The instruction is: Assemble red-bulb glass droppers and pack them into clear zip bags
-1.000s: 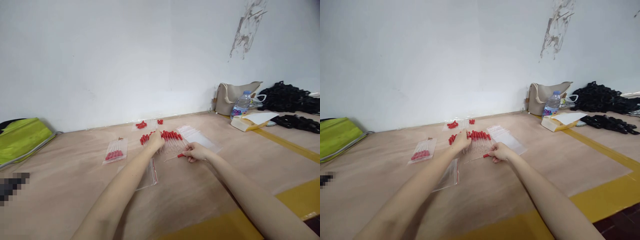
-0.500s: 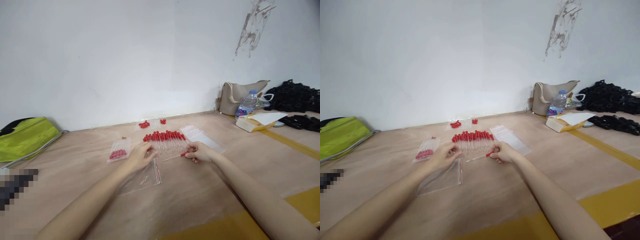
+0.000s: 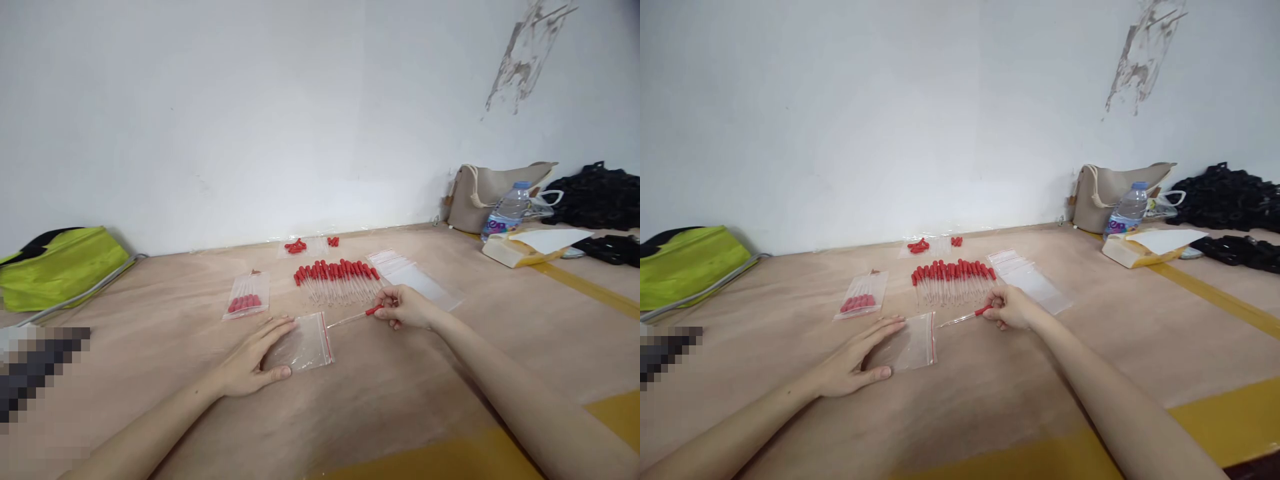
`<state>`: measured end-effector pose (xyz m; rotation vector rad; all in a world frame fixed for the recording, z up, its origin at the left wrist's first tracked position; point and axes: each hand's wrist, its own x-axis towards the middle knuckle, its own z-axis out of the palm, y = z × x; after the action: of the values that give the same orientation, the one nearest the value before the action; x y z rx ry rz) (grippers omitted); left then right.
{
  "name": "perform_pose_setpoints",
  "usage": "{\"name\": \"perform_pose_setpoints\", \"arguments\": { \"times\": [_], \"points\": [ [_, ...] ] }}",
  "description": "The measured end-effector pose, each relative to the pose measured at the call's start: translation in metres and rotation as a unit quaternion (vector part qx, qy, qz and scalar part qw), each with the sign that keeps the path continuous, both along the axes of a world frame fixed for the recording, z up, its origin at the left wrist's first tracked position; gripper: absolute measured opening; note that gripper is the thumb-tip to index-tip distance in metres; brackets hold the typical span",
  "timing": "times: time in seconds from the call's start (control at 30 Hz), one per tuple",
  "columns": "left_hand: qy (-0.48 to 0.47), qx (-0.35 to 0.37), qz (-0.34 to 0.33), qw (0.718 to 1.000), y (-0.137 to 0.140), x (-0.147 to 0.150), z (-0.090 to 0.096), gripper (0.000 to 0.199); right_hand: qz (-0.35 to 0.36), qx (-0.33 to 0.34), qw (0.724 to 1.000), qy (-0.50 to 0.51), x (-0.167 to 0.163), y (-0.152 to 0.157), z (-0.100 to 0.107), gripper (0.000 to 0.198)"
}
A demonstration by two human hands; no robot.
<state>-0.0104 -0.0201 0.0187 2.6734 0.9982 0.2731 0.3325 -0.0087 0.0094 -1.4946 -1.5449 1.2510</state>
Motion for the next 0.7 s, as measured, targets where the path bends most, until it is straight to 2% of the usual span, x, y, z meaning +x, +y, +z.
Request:
{"name": "perform_pose_setpoints", "arguments": {
  "times": [0.13, 0.33, 0.53, 0.7],
  "points": [
    [-0.003, 0.005, 0.003, 1.000, 0.001, 0.000, -0.003, 0.064, 0.009, 0.025, 1.000, 0.009, 0.007, 0.000, 0.002, 0.026],
    [-0.002, -0.002, 0.005, 1.000, 0.002, 0.002, -0.003, 0.064, 0.024, 0.013, 1.000, -0.004, -0.002, 0.000, -0.004, 0.025],
    [-0.026, 0.005, -0.026, 0.999, 0.005, 0.030, -0.005, 0.063, 0.052, 0.017, 0.998, -0.010, -0.023, -0.008, -0.007, 0.021],
    [-0.043, 0.009, -0.032, 0.999, 0.003, 0.052, -0.007, 0.067, 0.107, 0.022, 0.994, 0.029, -0.039, -0.018, -0.005, 0.018]
  ]
}}
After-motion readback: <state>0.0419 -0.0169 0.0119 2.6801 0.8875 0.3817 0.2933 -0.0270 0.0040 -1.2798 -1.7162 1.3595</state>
